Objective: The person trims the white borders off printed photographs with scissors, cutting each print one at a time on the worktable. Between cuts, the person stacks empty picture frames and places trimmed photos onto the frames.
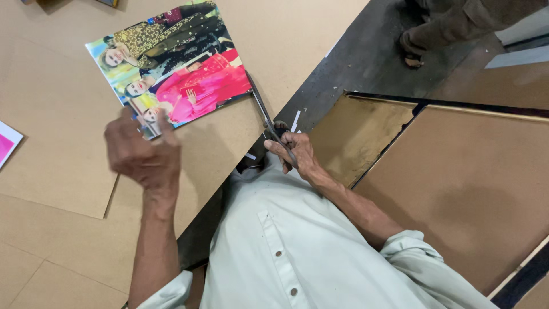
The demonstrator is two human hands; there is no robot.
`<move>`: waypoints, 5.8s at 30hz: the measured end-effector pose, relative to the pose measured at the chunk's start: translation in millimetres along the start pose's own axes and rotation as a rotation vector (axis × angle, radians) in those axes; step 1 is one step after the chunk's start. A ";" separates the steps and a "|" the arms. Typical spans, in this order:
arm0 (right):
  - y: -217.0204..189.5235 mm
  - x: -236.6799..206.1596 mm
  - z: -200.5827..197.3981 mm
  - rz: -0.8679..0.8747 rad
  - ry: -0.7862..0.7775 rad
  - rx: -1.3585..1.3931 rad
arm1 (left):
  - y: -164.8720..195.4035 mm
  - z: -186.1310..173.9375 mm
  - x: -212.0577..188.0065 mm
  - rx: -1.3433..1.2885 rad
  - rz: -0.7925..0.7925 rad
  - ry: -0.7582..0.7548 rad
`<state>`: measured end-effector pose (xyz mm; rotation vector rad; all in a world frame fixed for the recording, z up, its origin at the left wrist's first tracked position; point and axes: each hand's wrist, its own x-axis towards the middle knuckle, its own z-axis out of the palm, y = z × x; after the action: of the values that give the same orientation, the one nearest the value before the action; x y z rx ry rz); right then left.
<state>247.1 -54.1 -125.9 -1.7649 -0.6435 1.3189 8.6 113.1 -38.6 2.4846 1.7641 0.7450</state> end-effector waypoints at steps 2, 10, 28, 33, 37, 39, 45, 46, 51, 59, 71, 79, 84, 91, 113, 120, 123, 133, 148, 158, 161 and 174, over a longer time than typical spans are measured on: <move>-2.6 -0.9 2.8 0.030 -0.010 0.040 | 21.4 17.4 2.7 -0.023 0.378 0.020; -8.7 -6.3 4.4 0.073 0.016 0.033 | 47.3 90.2 25.6 0.014 0.893 -0.034; -5.3 -0.6 -0.4 0.026 -0.105 0.229 | 44.2 91.3 19.4 -0.083 1.023 -0.020; -8.1 1.1 -0.3 0.040 -0.101 0.217 | 47.7 85.7 11.4 -0.083 1.046 -0.023; -12.7 -1.2 1.6 0.027 -0.097 0.216 | 48.4 82.8 10.2 -0.086 1.052 -0.022; -15.4 -2.9 2.0 0.025 -0.081 0.173 | 48.1 82.0 10.1 -0.092 1.053 -0.021; -19.5 -6.5 5.2 0.016 -0.021 0.070 | 48.0 81.0 10.9 -0.112 1.045 -0.024; -19.4 -6.2 5.5 0.012 -0.015 0.061 | 48.2 80.4 11.4 -0.108 1.048 -0.024; -16.6 -2.5 4.2 0.043 -0.027 0.151 | 51.1 72.3 8.0 -0.119 1.070 -0.050; -2.0 2.0 2.2 0.023 -0.033 0.191 | 57.4 64.4 1.2 -0.134 1.095 -0.067; -3.4 9.8 0.0 0.030 -0.019 0.178 | 65.7 46.4 -6.4 -0.184 1.127 -0.074; -3.9 15.8 0.0 0.004 -0.048 0.269 | 70.1 37.4 -13.4 -0.179 1.151 -0.041; 3.5 18.4 -4.1 -0.074 -0.070 0.191 | 70.1 32.9 -16.1 -0.178 1.149 -0.042; 20.1 31.8 -6.4 -0.095 -0.068 0.330 | 71.8 24.9 -24.0 -0.214 1.188 -0.045; -87.1 52.0 -14.6 -0.128 0.314 -0.448 | 47.4 -91.9 28.6 -0.537 0.711 0.170; -180.4 152.4 -48.2 -0.323 0.327 -1.121 | -7.3 -114.5 153.4 -0.785 0.003 0.382; -198.4 202.0 -59.3 -0.491 0.282 -1.295 | -41.1 -79.1 227.3 -0.875 -0.129 0.504; -232.0 213.2 -58.7 -0.508 0.025 -1.319 | -118.2 108.2 419.1 -0.678 -0.866 0.819; -259.6 215.0 -56.2 -0.337 -0.174 -1.360 | -69.7 161.3 404.6 -0.050 -0.195 -0.203; -243.1 208.0 -48.1 -0.384 -0.078 -1.376 | -62.6 144.0 391.1 -0.024 -0.135 -0.032; -237.0 210.1 -47.2 -0.277 -0.048 -1.413 | -46.6 108.0 351.7 -0.072 0.017 0.010; -145.8 198.4 -37.6 -0.620 0.408 -1.336 | -320.1 -83.0 22.0 0.335 -0.376 0.223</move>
<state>356.7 168.3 -102.7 -2.3502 -1.8762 -0.0630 -302.1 228.5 -43.4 2.1955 2.5270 0.7717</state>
